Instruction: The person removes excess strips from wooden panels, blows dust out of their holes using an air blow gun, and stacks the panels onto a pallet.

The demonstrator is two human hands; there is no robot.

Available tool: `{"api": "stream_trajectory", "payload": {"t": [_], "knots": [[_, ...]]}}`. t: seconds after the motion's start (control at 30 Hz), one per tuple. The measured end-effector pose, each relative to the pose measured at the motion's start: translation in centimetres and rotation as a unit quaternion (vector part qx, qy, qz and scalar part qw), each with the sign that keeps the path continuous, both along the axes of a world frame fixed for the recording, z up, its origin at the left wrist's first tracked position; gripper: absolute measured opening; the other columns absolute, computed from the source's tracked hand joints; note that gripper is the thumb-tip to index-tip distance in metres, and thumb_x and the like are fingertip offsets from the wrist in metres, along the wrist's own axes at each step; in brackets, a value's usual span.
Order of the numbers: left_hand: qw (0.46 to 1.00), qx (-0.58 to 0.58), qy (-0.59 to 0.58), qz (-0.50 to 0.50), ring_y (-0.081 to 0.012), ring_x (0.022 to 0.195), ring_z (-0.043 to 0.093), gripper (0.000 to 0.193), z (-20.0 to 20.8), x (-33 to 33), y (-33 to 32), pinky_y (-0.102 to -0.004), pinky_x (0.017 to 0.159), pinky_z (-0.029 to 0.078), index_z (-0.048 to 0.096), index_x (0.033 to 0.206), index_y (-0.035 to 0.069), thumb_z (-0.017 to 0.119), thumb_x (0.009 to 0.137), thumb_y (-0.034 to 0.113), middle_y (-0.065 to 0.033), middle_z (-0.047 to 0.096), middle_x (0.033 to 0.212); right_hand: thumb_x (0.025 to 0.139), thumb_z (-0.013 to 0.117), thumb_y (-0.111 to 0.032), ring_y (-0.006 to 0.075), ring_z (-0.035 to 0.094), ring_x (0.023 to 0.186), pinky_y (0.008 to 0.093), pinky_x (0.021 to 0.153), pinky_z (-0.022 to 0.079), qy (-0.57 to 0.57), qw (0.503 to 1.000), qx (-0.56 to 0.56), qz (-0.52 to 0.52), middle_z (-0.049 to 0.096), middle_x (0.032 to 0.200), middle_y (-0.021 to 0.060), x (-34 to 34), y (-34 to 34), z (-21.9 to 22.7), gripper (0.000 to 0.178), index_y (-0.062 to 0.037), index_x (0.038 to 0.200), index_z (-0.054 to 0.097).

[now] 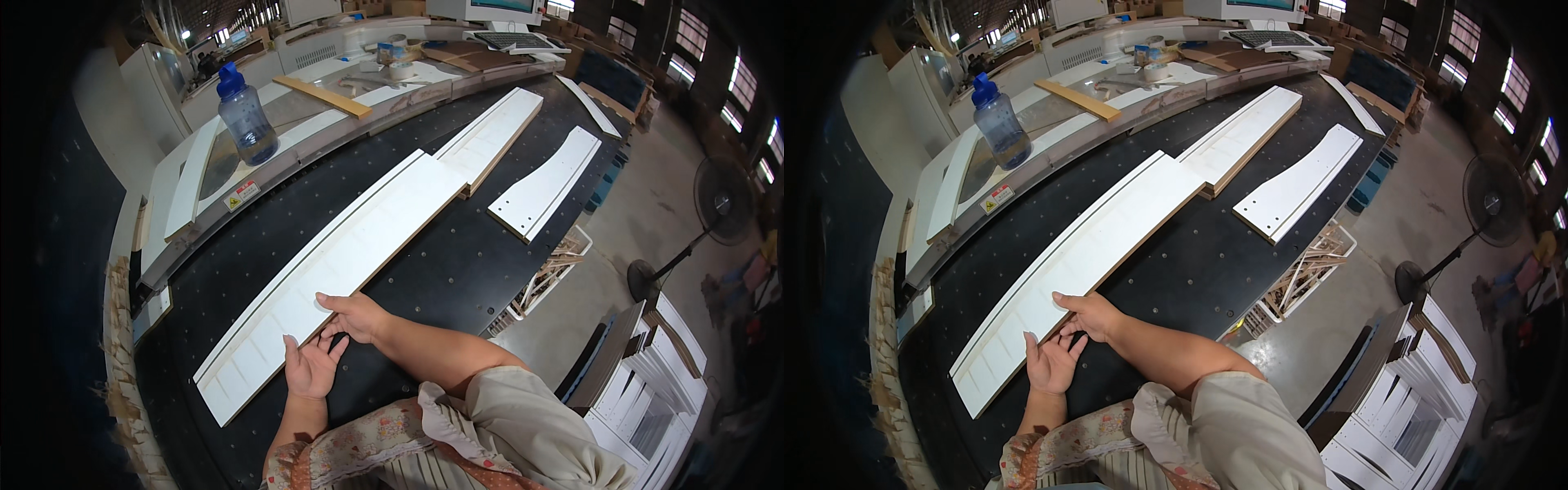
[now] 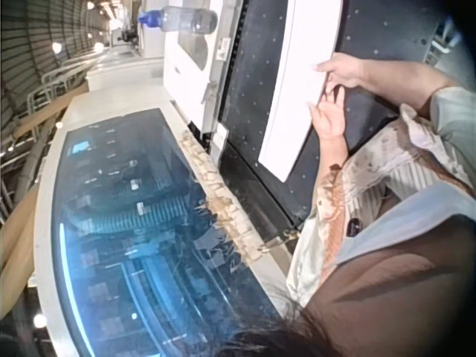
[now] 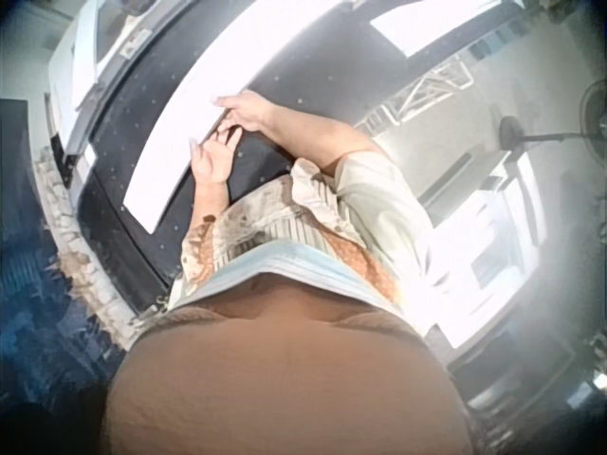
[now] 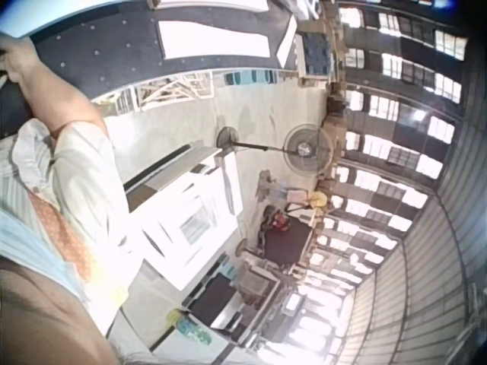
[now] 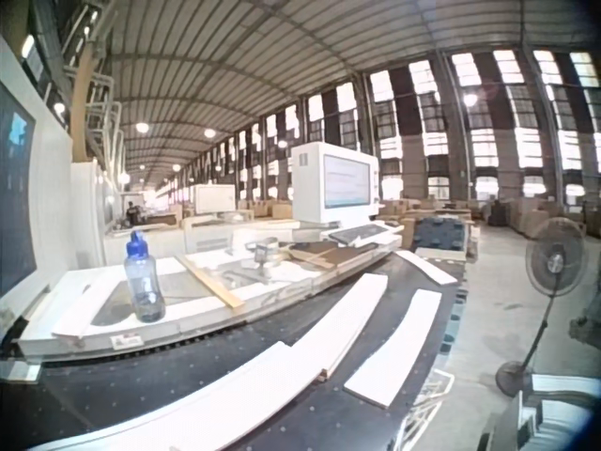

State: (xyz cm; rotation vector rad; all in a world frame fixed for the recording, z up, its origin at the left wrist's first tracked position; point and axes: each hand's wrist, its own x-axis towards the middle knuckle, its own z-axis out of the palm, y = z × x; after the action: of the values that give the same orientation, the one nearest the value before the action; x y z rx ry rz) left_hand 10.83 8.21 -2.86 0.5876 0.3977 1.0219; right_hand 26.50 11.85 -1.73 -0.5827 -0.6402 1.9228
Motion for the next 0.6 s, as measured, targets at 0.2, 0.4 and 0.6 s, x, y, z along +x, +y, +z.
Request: {"api": "stream_trajectory", "payload": {"t": [0.2, 0.4, 0.6], "knots": [[0.999, 0.052, 0.007, 0.007, -0.0250, 0.124, 0.037, 0.058, -0.6, -1.2, -0.5, -0.0469, 0.098, 0.036, 0.038, 0.131, 0.007, 0.046, 0.089, 0.046, -0.0097, 0.043, 0.131, 0.086, 0.060, -0.024, 0.0224, 0.058, 0.075, 0.0333, 0.064, 0.048, 0.025, 0.999, -0.016, -0.044, 0.059, 0.091, 0.0136, -1.0, 0.0, -0.2, 0.037, 0.0046, 0.108, 0.052], [0.996, 0.062, 0.041, -0.044, -0.0289, 0.119, 0.044, 0.045, -0.9, -0.1, -0.7, -0.0422, 0.097, 0.038, 0.039, 0.128, 0.006, 0.052, 0.089, 0.025, -0.0151, 0.044, 0.128, 0.089, 0.053, -0.024, 0.0338, 0.054, 0.101, 0.0459, 0.077, 0.050, 0.066, 0.989, 0.020, -0.129, 0.053, 0.112, 0.0178, 1.0, 0.2, -0.6, 0.042, 0.0011, 0.121, 0.042], [0.972, 0.084, 0.206, -0.072, -0.0199, 0.104, 0.053, 0.043, 1.0, -1.7, 0.0, -0.0313, 0.086, 0.044, 0.040, 0.127, 0.005, 0.051, 0.090, 0.024, -0.0113, 0.051, 0.117, 0.090, 0.051, -0.030, 0.0263, 0.061, 0.090, 0.0363, 0.061, 0.056, 0.098, 0.965, 0.076, -0.233, 0.059, 0.105, 0.0127, 3.6, 0.0, 0.3, 0.038, -0.0040, 0.117, 0.047]]}}
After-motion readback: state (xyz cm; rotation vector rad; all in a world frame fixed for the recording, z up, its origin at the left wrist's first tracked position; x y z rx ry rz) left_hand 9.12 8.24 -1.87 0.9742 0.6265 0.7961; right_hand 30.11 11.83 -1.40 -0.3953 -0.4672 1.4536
